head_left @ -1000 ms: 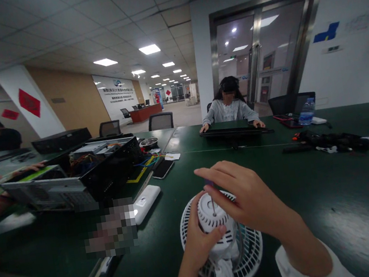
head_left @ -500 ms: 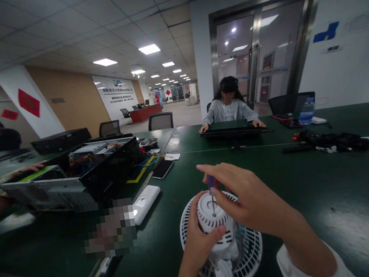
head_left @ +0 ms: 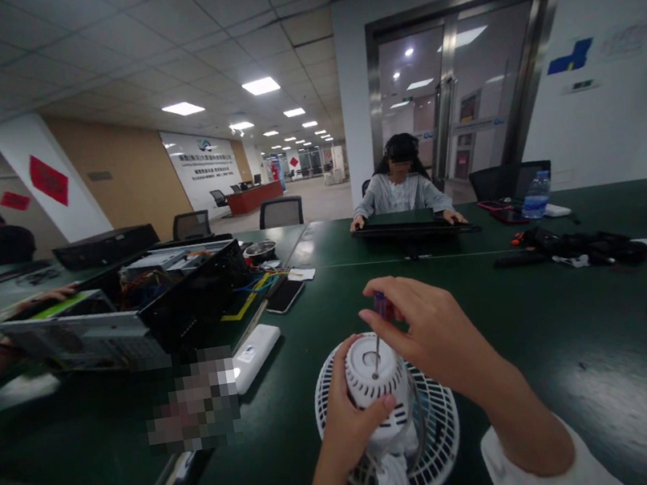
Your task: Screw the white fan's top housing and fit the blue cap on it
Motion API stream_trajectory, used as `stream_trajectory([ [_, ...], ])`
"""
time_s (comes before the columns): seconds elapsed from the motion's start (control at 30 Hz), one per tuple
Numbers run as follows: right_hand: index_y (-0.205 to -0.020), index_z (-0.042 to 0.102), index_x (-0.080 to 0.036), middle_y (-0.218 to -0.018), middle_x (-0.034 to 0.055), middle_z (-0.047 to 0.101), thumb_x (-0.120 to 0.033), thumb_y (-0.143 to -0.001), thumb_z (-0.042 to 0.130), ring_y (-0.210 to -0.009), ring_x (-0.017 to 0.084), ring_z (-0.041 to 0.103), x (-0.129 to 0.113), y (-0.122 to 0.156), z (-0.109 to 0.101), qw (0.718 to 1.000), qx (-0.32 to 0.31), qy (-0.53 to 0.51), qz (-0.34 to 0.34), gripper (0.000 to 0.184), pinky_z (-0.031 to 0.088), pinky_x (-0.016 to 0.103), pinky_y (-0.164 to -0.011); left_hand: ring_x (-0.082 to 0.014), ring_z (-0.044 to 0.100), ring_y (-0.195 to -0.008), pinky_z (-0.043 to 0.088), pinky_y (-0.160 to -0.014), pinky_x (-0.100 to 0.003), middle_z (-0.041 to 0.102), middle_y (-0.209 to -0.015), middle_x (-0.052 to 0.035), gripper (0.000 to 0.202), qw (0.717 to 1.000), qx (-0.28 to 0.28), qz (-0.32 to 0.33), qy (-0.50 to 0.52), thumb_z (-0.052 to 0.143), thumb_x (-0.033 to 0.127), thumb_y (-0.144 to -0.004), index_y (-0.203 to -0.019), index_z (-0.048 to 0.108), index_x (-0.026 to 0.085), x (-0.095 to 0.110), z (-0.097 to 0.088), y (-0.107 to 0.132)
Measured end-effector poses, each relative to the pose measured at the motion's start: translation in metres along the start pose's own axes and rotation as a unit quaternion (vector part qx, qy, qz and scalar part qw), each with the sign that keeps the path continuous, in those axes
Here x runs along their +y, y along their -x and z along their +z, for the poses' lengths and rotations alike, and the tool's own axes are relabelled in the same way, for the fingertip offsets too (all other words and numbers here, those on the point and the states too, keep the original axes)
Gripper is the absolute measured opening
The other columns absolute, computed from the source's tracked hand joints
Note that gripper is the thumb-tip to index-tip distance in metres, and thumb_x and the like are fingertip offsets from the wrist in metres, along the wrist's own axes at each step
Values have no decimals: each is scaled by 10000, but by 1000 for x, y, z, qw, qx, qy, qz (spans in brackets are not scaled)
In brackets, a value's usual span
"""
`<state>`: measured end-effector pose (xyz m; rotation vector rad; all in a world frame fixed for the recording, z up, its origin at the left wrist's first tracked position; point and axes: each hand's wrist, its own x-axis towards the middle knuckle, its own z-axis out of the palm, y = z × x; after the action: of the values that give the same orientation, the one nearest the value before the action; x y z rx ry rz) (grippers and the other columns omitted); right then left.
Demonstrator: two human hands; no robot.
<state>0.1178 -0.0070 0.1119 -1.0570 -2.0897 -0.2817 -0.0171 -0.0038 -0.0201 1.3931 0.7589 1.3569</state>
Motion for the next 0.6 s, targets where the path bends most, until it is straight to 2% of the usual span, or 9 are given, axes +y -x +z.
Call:
stream_trajectory([
  [0.6, -883, 537, -168, -810, 62, 646, -202, -809, 517, -712, 169, 600, 1, -1, -3, 1000, 5, 3, 21, 84, 457, 288, -633, -299, 456, -1176, 317, -1028, -441, 474, -1276, -109, 720, 1000, 5, 4, 2, 721, 297, -604, -1230, 381, 193, 1, 1, 0],
])
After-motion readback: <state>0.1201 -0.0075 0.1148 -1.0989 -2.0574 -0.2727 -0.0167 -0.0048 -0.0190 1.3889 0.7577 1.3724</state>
